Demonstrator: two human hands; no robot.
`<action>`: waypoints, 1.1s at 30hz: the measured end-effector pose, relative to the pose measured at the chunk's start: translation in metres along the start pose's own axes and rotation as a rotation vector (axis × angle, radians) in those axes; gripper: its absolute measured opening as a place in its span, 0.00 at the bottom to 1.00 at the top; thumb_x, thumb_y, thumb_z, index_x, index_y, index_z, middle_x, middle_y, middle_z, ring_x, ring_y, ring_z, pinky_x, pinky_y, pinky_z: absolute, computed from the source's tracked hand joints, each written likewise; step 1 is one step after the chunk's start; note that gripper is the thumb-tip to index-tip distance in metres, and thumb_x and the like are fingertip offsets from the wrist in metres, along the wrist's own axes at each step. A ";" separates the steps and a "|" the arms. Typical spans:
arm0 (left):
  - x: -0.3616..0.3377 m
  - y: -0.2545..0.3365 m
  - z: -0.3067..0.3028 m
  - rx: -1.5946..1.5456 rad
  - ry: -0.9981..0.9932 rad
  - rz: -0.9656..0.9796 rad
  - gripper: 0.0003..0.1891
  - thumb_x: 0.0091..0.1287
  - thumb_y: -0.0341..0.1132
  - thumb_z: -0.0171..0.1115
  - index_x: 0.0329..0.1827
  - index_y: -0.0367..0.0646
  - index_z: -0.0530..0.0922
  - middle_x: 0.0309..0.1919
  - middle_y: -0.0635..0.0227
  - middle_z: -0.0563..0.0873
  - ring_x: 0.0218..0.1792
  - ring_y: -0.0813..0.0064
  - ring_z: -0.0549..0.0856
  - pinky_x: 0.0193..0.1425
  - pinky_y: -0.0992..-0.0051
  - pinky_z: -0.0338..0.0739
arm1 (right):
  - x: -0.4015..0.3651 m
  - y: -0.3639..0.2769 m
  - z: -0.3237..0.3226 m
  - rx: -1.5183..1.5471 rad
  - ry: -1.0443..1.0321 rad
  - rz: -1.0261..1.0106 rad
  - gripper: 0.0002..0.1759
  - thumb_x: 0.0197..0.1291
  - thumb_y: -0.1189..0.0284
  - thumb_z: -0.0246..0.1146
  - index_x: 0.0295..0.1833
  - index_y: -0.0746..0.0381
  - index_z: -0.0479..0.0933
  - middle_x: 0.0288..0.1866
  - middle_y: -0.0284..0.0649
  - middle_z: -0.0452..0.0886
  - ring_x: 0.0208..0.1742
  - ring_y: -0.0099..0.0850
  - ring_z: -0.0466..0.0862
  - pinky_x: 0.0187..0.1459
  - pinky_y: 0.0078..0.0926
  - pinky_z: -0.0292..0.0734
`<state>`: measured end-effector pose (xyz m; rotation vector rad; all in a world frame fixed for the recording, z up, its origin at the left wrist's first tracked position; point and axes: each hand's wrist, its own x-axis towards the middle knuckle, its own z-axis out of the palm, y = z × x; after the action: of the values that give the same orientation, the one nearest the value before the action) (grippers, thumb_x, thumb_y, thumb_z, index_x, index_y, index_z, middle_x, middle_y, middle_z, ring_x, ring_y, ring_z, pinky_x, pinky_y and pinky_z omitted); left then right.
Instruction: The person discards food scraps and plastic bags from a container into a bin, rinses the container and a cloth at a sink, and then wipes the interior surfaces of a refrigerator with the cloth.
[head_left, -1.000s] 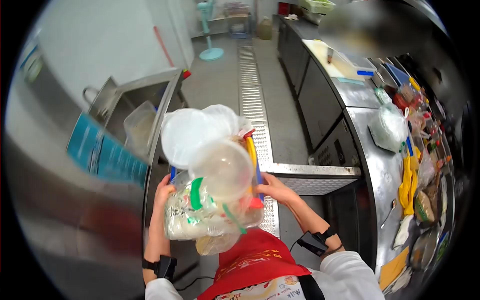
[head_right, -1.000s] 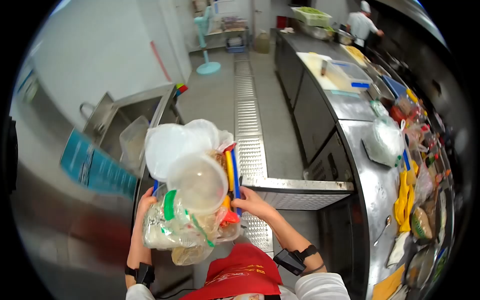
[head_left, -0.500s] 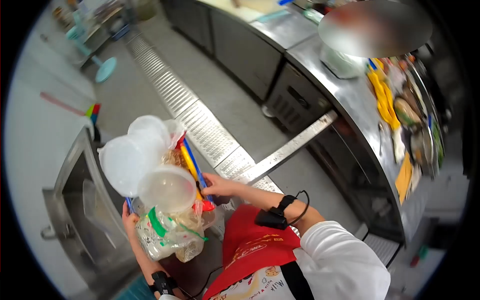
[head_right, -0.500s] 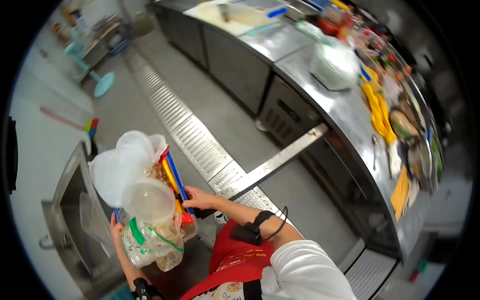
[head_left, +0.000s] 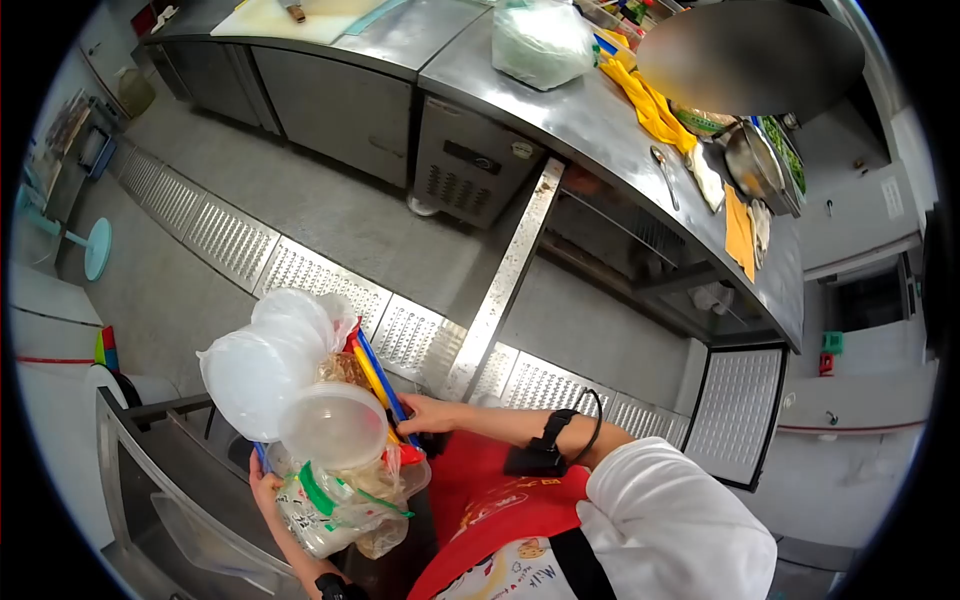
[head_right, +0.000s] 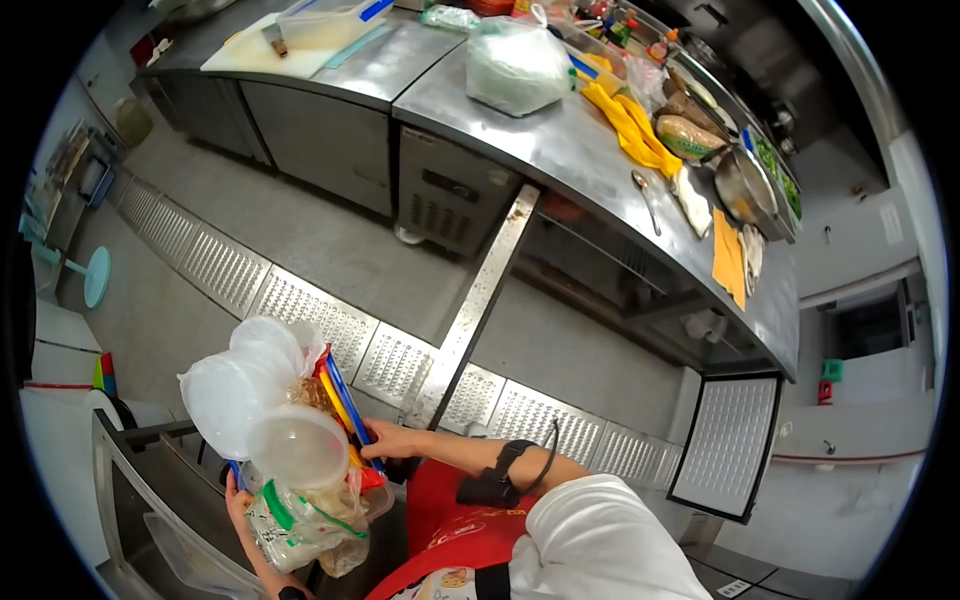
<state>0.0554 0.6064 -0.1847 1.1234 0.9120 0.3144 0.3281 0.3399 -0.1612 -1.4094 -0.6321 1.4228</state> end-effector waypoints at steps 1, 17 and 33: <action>0.003 -0.005 -0.001 -0.038 -0.024 0.000 0.43 0.31 0.23 0.45 0.63 0.30 0.62 0.50 0.60 0.77 0.44 0.73 0.78 0.48 0.84 0.71 | -0.005 -0.001 0.002 0.012 0.021 0.013 0.30 0.46 0.67 0.62 0.56 0.65 0.63 0.31 0.32 0.69 0.33 0.20 0.71 0.33 0.19 0.71; -0.078 -0.092 0.173 -0.089 -0.152 -0.113 0.41 0.34 0.21 0.44 0.63 0.33 0.64 0.48 0.59 0.78 0.41 0.70 0.80 0.40 0.82 0.74 | -0.233 0.083 -0.071 0.072 0.295 -0.038 0.33 0.42 0.64 0.61 0.55 0.68 0.64 0.42 0.38 0.70 0.42 0.26 0.70 0.45 0.22 0.68; -0.164 -0.024 0.232 -0.135 -0.096 -0.019 0.33 0.39 0.23 0.48 0.58 0.34 0.69 0.28 0.69 0.78 0.19 0.82 0.73 0.24 0.83 0.68 | -0.293 -0.004 -0.086 0.047 0.257 -0.143 0.30 0.44 0.67 0.62 0.54 0.68 0.67 0.40 0.39 0.75 0.39 0.26 0.76 0.42 0.24 0.74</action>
<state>0.1255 0.3438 -0.0987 0.9963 0.8048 0.2996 0.3598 0.0573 -0.0490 -1.4506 -0.5189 1.1153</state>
